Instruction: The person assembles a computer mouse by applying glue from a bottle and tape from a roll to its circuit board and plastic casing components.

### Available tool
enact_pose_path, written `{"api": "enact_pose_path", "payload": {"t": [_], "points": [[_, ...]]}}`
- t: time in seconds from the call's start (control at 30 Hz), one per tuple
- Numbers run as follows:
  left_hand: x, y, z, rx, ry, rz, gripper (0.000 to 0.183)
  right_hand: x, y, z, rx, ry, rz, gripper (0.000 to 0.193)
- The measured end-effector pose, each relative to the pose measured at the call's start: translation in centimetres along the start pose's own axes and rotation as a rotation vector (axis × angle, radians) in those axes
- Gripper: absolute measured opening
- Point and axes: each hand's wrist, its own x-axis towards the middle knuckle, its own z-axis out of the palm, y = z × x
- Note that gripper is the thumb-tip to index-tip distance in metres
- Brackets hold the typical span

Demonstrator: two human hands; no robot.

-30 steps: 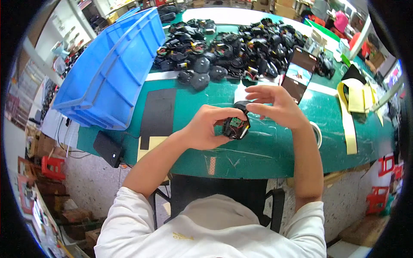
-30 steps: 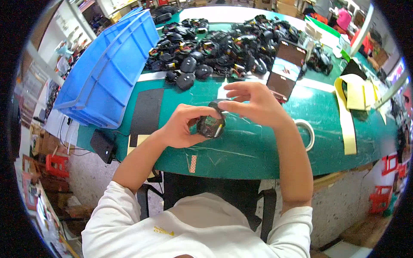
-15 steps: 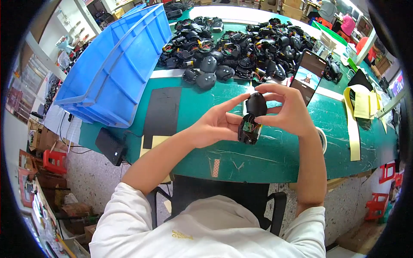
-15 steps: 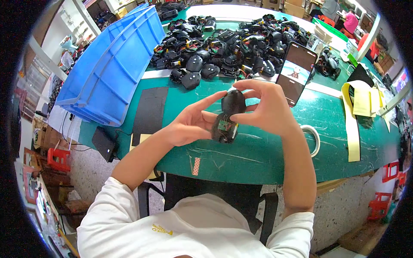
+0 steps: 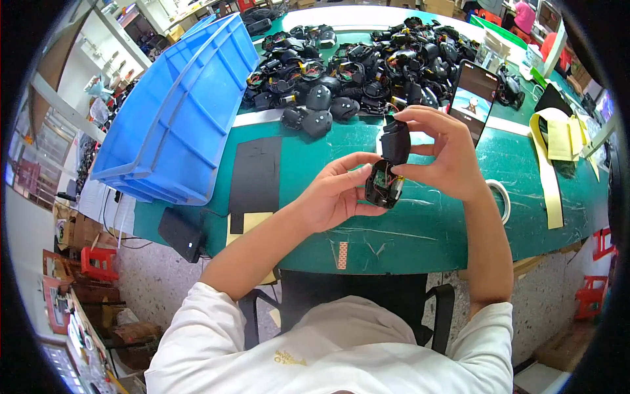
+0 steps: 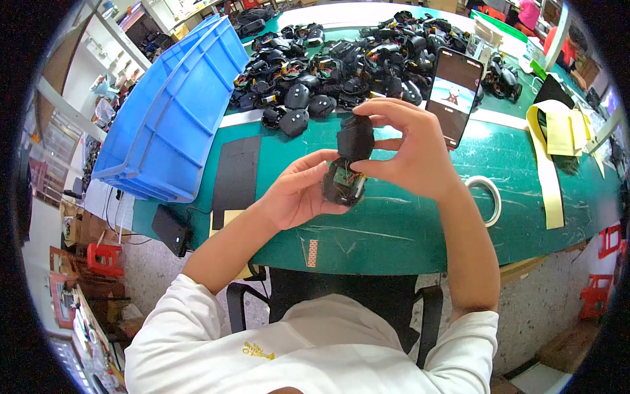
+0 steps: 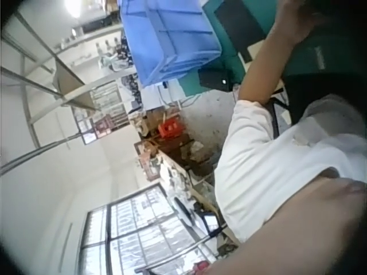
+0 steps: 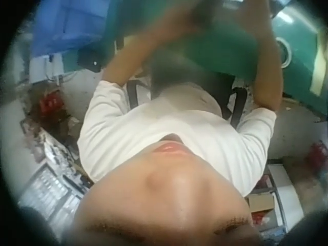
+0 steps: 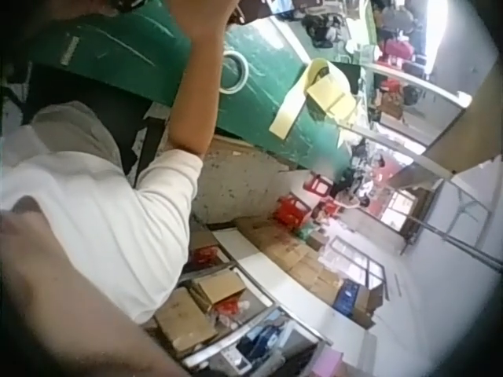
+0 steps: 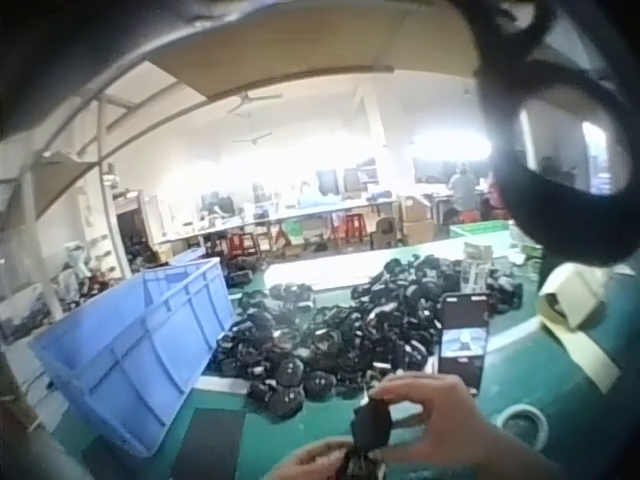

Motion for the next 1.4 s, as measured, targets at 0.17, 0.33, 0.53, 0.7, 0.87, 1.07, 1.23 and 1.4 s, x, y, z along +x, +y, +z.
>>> {"api": "enact_pose_path", "payload": {"t": [0.17, 0.33, 0.53, 0.7, 0.87, 1.07, 1.23, 1.4], "points": [[0.0, -0.1, 0.8, 0.112, 0.093, -0.041, 0.042, -0.2, 0.0, 0.7, 0.010, -0.018, -0.052, 0.060], [0.1, 0.1, 1.6, 0.121, 0.146, -0.007, 0.037, -0.3, -0.5, 0.9, 0.034, 0.002, -0.102, 0.059], [0.0, 0.4, 1.6, 0.142, 0.167, 0.092, 0.035, -0.7, -1.4, 1.1, -0.077, 0.030, -0.130, 0.054], [0.1, 1.1, 0.8, 0.142, 0.143, 0.162, 0.040, -0.8, -1.5, 1.3, -0.332, 0.061, -0.314, 0.054], [-0.3, 1.2, 0.4, 0.174, 0.136, 0.202, 0.036, -1.0, -1.5, 1.8, -0.459, 0.072, -0.424, 0.058], [-0.4, 1.4, 0.6, 0.251, 0.163, 0.228, 0.031, -1.0, -1.3, 2.0, -0.412, 0.033, -0.371, 0.060], [-0.4, 1.2, 1.9, 0.249, 0.234, 0.261, 0.023, -0.9, -0.6, 2.2, -0.378, 0.065, -0.348, 0.058], [-0.3, 1.2, 2.0, 0.225, 0.248, 0.264, 0.021, -0.7, -0.3, 2.2, -0.395, 0.083, -0.403, 0.056]]}}
